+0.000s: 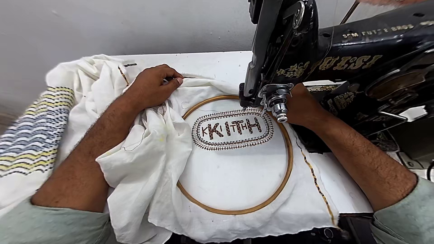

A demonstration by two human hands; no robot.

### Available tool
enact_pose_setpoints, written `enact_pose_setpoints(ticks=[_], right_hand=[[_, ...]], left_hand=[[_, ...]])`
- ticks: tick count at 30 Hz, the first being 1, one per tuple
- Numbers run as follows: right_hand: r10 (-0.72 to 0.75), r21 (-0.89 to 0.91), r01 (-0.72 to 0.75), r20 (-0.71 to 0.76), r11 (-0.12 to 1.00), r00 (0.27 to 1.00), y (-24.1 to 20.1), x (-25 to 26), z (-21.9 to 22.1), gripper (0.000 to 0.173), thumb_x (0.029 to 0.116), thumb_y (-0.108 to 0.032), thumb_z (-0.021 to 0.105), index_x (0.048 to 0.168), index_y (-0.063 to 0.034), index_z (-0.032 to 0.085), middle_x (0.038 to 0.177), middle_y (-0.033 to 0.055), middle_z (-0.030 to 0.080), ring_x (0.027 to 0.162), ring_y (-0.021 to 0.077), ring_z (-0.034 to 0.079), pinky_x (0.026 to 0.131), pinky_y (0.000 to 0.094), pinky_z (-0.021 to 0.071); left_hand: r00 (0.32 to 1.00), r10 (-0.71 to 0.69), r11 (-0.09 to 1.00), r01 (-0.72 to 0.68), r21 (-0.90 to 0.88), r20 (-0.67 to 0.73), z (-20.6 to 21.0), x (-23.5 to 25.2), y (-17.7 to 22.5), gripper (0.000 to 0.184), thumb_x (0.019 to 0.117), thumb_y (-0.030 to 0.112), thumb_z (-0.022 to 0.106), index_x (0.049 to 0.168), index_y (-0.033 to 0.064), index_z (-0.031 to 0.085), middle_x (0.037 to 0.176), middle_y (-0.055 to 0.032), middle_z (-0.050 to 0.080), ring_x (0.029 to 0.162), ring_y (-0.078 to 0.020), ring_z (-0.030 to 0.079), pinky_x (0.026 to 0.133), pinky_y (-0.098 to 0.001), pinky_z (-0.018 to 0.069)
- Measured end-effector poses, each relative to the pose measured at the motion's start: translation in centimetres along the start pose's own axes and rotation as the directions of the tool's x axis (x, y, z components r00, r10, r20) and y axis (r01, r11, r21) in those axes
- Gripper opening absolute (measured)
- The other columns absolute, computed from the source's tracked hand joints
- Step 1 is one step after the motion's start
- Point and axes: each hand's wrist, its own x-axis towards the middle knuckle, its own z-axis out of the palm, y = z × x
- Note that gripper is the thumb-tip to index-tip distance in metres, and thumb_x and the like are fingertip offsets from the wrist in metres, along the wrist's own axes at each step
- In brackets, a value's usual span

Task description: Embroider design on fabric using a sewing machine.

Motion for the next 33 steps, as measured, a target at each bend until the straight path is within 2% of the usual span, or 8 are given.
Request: enact_pose_setpoints(ticks=[7,16,20,23,25,27,30,33], right_hand=[[0.089,-0.1,-0.105,-0.148,0.99,0.985,0.5,0.2,0.0,0.019,0.1023,-0.017,0.062,0.095,-0.0023,0.072,0.083,0.0109,0.066,0.077,0.0193,0.061,0.072,0.043,0.0478],[0.312,-0.182,-0.354,-0.221,0.918,0.924,1.3,0.9,-0.3,0.029,0.1037,-0.019,0.058,0.094,0.0069,0.068,0.089,0.026,0.065,0.086,0.0407,0.062,0.075,0.061,0.0457],[0.254,-0.226,-0.341,-0.34,0.912,0.905,3.5,1.7,-0.2,0.027,0.1015,-0.018,0.056,0.11,0.0041,0.069,0.113,0.0282,0.068,0.113,0.0434,0.064,0.092,0.0664,0.0466],[0.276,-0.233,-0.352,-0.307,0.906,0.911,3.2,1.7,-0.5,0.028,0.1023,-0.017,0.055,0.11,0.0059,0.069,0.113,0.0295,0.068,0.113,0.0442,0.064,0.092,0.0669,0.0455],[0.231,-0.22,-0.29,-0.257,0.931,0.938,3.1,1.6,-0.6,0.028,0.1029,-0.02,0.057,0.108,0.0046,0.069,0.109,0.0276,0.068,0.109,0.0417,0.065,0.091,0.0655,0.0467],[0.137,-0.182,-0.181,-0.23,0.967,0.964,3.0,1.4,-0.5,0.028,0.1018,-0.023,0.06,0.101,0.0031,0.07,0.099,0.024,0.069,0.099,0.0371,0.066,0.085,0.0621,0.0483],[0.103,-0.082,-0.12,-0.178,0.989,0.978,1.8,0.7,-0.4,0.023,0.1005,-0.022,0.063,0.088,-0.0036,0.069,0.076,0.0076,0.063,0.071,0.0169,0.058,0.068,0.0444,0.0471],[0.163,-0.057,-0.172,-0.132,0.983,0.978,0.7,0.3,-0.4,0.026,0.1019,-0.022,0.061,0.08,-0.0077,0.066,0.066,-0.0018,0.052,0.061,0.0081,0.046,0.06,0.0347,0.0402]], left_hand=[[1.0,0.017,1.0,-0.017,-0.022,-0.002,0.3,0.0,0.6,0.035,0.1088,0.028,0.049,0.116,0.0026,0.07,0.116,-0.0155,0.067,0.103,-0.0264,0.066,0.091,-0.0507,0.0516],[0.984,0.143,0.984,-0.152,-0.092,-0.102,0.3,-0.3,1.4,0.037,0.1071,0.034,0.051,0.116,0.004,0.071,0.111,-0.0108,0.068,0.1,-0.0158,0.067,0.089,-0.0357,0.0548],[0.981,0.175,0.981,-0.181,-0.075,-0.083,-0.1,-0.4,1.7,0.057,0.0997,0.056,0.054,0.129,0.0086,0.068,0.129,-0.0133,0.066,0.127,-0.0282,0.059,0.108,-0.0529,0.0432],[0.975,0.139,0.988,-0.125,-0.088,0.171,0.1,-0.7,2.2,0.09,0.088,0.08,0.051,0.155,0.0189,0.049,0.16,-0.0058,0.045,0.151,-0.0282,0.036,0.119,-0.0695,0.0221],[0.959,0.097,0.992,-0.071,-0.106,0.267,0.5,-0.7,2.4,0.096,0.0822,0.082,0.056,0.157,0.0231,0.044,0.164,-0.002,0.039,0.154,-0.0273,0.03,0.12,-0.0724,0.0162],[0.956,0.083,0.991,-0.049,-0.124,0.283,0.4,-0.7,2.4,0.087,0.0891,0.07,0.059,0.158,0.0188,0.043,0.164,-0.0053,0.039,0.154,-0.0298,0.031,0.12,-0.0715,0.0153],[0.972,0.136,0.985,-0.113,-0.128,0.194,0.3,-0.5,1.3,0.061,0.1046,0.045,0.051,0.155,0.0107,0.046,0.156,-0.0102,0.05,0.143,-0.0235,0.049,0.119,-0.0526,0.0353],[0.984,0.158,0.98,-0.146,-0.138,0.08,0.4,-0.3,0.8,0.042,0.1068,0.019,0.052,0.147,0.0078,0.056,0.135,-0.0161,0.066,0.123,-0.0255,0.064,0.107,-0.0502,0.0476]])
